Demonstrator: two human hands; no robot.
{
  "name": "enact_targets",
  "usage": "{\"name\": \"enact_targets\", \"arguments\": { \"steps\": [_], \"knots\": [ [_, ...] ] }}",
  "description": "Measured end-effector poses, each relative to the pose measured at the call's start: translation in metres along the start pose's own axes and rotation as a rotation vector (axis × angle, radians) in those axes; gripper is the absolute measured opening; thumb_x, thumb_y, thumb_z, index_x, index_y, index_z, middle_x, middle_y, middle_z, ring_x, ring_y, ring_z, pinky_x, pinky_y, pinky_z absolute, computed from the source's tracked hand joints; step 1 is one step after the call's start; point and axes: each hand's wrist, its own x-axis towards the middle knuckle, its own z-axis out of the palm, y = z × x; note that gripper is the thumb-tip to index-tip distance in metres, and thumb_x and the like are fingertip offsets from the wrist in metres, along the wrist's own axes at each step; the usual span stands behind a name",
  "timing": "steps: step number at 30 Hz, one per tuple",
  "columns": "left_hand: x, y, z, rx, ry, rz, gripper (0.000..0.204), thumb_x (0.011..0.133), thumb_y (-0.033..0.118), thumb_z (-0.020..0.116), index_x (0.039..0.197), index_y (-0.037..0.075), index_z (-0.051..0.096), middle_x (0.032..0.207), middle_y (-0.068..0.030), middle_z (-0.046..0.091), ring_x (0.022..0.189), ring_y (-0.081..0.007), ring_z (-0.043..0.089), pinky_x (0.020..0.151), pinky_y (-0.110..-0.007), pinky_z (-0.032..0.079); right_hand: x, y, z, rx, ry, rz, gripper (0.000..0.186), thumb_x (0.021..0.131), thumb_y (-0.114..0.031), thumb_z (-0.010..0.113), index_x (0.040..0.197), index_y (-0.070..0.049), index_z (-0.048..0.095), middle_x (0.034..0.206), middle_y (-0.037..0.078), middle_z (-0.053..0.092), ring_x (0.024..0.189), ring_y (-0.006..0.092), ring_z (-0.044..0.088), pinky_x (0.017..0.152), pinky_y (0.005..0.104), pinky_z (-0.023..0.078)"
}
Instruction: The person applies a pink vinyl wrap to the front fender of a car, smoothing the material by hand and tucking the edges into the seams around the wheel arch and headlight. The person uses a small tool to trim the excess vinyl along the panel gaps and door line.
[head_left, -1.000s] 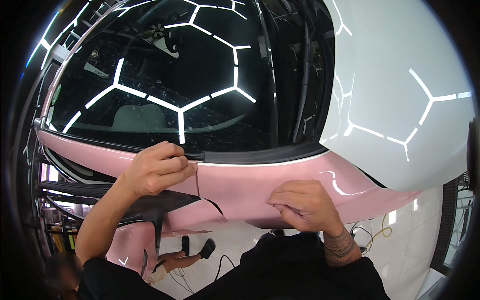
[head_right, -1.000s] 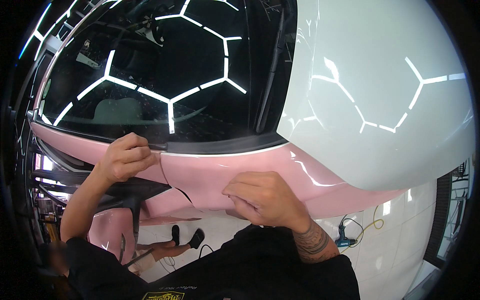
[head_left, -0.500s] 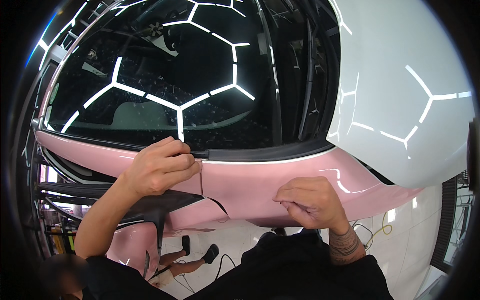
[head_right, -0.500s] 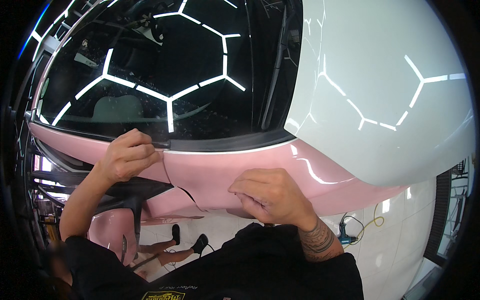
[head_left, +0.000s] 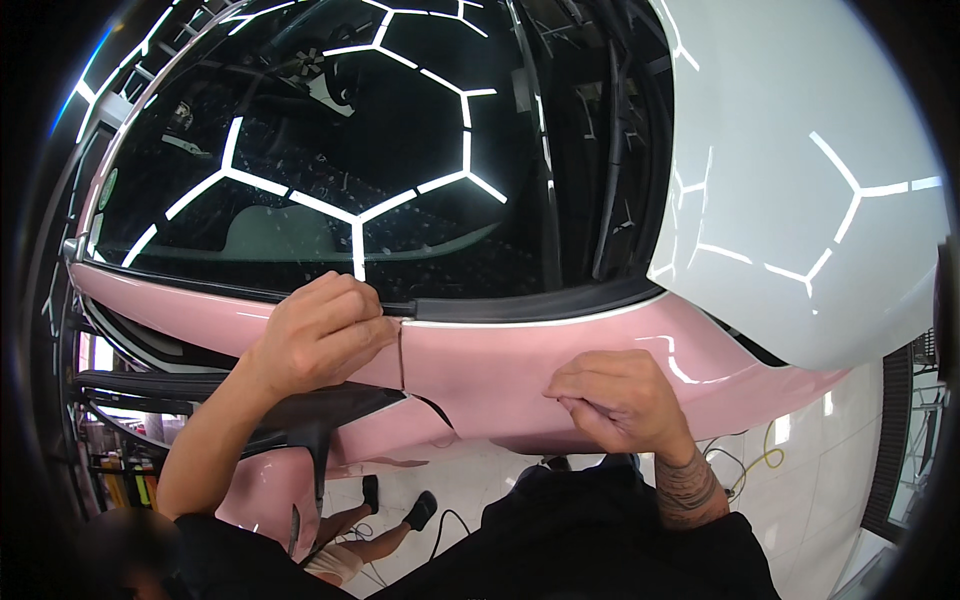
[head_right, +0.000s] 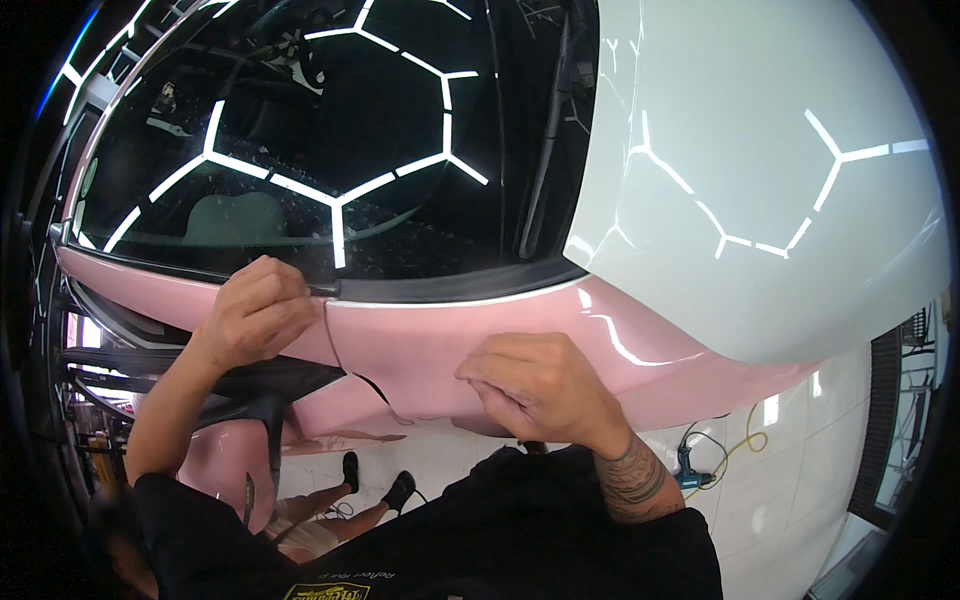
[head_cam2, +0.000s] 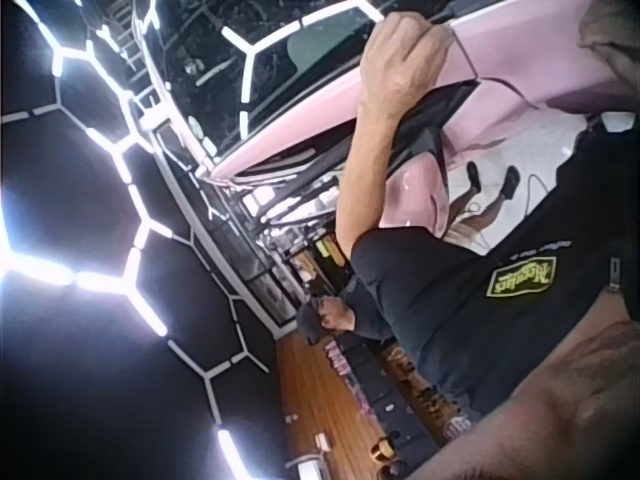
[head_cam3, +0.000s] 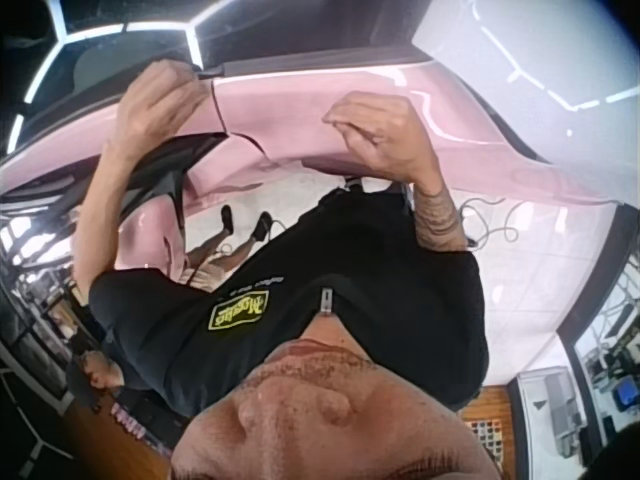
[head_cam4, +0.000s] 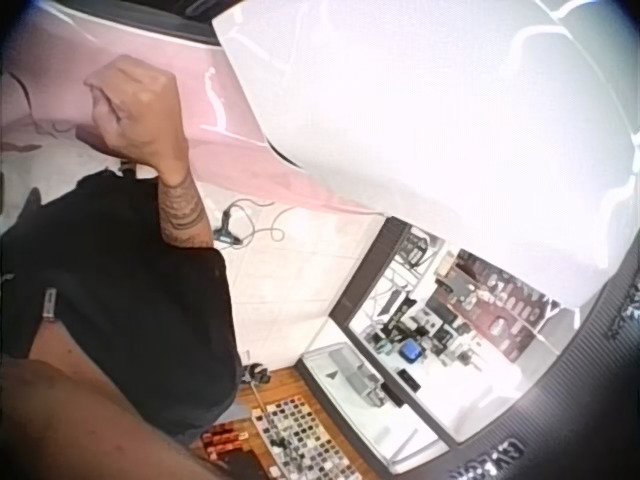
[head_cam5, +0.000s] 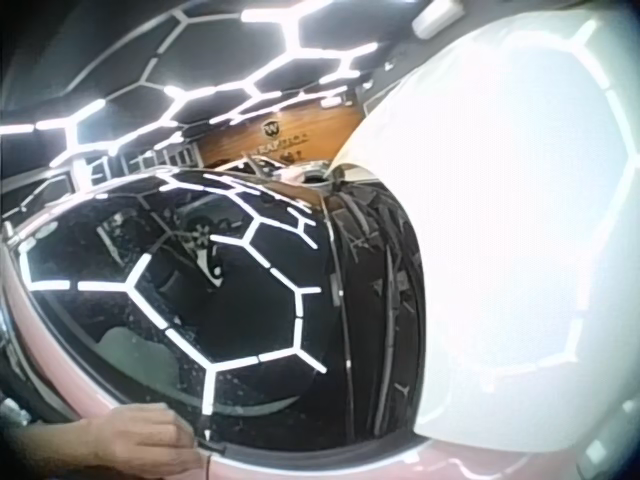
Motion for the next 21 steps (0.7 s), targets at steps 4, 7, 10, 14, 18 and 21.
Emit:
{"name": "enact_targets", "arguments": {
  "steps": [4, 7, 10, 14, 18, 21],
  "knots": [
    [0.010, 0.014, 0.001, 0.029, 0.013, -0.176, 0.024, 0.059, 0.003, 0.079, 0.080, 0.005, 0.068, 0.079, -0.0048, 0.051, 0.083, -0.0228, 0.056, 0.069, -0.035, 0.044, 0.000, 0.002, 0.002, 0.006, 0.016, -0.003, 0.015, 0.072, 0.003, 0.063, 0.087, 0.001, 0.066, 0.080, 0.012, 0.066, 0.069, 0.0264, 0.065, 0.063, 0.0328, 0.052],
    [0.000, 0.018, 0.013, 0.138, 0.134, -0.126, 0.024, 0.059, 0.005, 0.078, 0.081, 0.005, 0.069, 0.078, -0.0041, 0.051, 0.084, -0.0232, 0.056, 0.072, -0.037, 0.042, -0.001, 0.002, 0.002, 0.012, 0.029, -0.011, 0.015, 0.072, 0.004, 0.062, 0.087, 0.001, 0.066, 0.080, 0.012, 0.066, 0.069, 0.0268, 0.065, 0.063, 0.0333, 0.052],
    [-0.005, 0.025, 0.017, 0.249, 0.171, -0.024, 0.025, 0.057, 0.005, 0.076, 0.081, 0.004, 0.069, 0.078, -0.0039, 0.051, 0.086, -0.0238, 0.055, 0.073, -0.038, 0.042, -0.001, 0.002, 0.001, 0.027, 0.025, -0.013, 0.015, 0.072, 0.004, 0.061, 0.086, 0.002, 0.066, 0.080, 0.012, 0.066, 0.069, 0.0272, 0.065, 0.063, 0.0337, 0.052],
    [-0.007, 0.029, 0.024, 0.304, 0.210, -0.044, 0.026, 0.058, 0.003, 0.073, 0.084, 0.004, 0.069, 0.079, -0.0051, 0.051, 0.086, -0.0245, 0.055, 0.073, -0.039, 0.042, -0.002, 0.001, -0.001, 0.034, 0.020, -0.011, 0.014, 0.072, 0.003, 0.062, 0.086, 0.002, 0.066, 0.080, 0.012, 0.066, 0.070, 0.0276, 0.065, 0.064, 0.0340, 0.053],
    [-0.013, 0.044, 0.023, 0.254, 0.227, -0.185, 0.026, 0.057, 0.003, 0.074, 0.083, 0.004, 0.066, 0.080, -0.0073, 0.051, 0.086, -0.0264, 0.054, 0.076, -0.041, 0.041, 0.000, 0.000, 0.007, -0.005, 0.037, -0.075, 0.010, 0.069, 0.005, 0.063, 0.079, 0.000, 0.064, 0.077, 0.011, 0.066, 0.069, 0.0255, 0.065, 0.060, 0.0316, 0.052],
    [0.005, 0.071, 0.016, 0.246, 0.080, -0.378, 0.021, 0.065, 0.003, 0.076, 0.082, 0.003, 0.063, 0.085, -0.0120, 0.051, 0.088, -0.0319, 0.051, 0.076, -0.040, 0.043, -0.003, -0.011, -0.002, 0.039, -0.029, -0.040, 0.006, 0.072, 0.001, 0.065, 0.076, 0.000, 0.061, 0.076, 0.010, 0.062, 0.067, 0.0266, 0.062, 0.060, 0.0345, 0.050]
  ]
}}
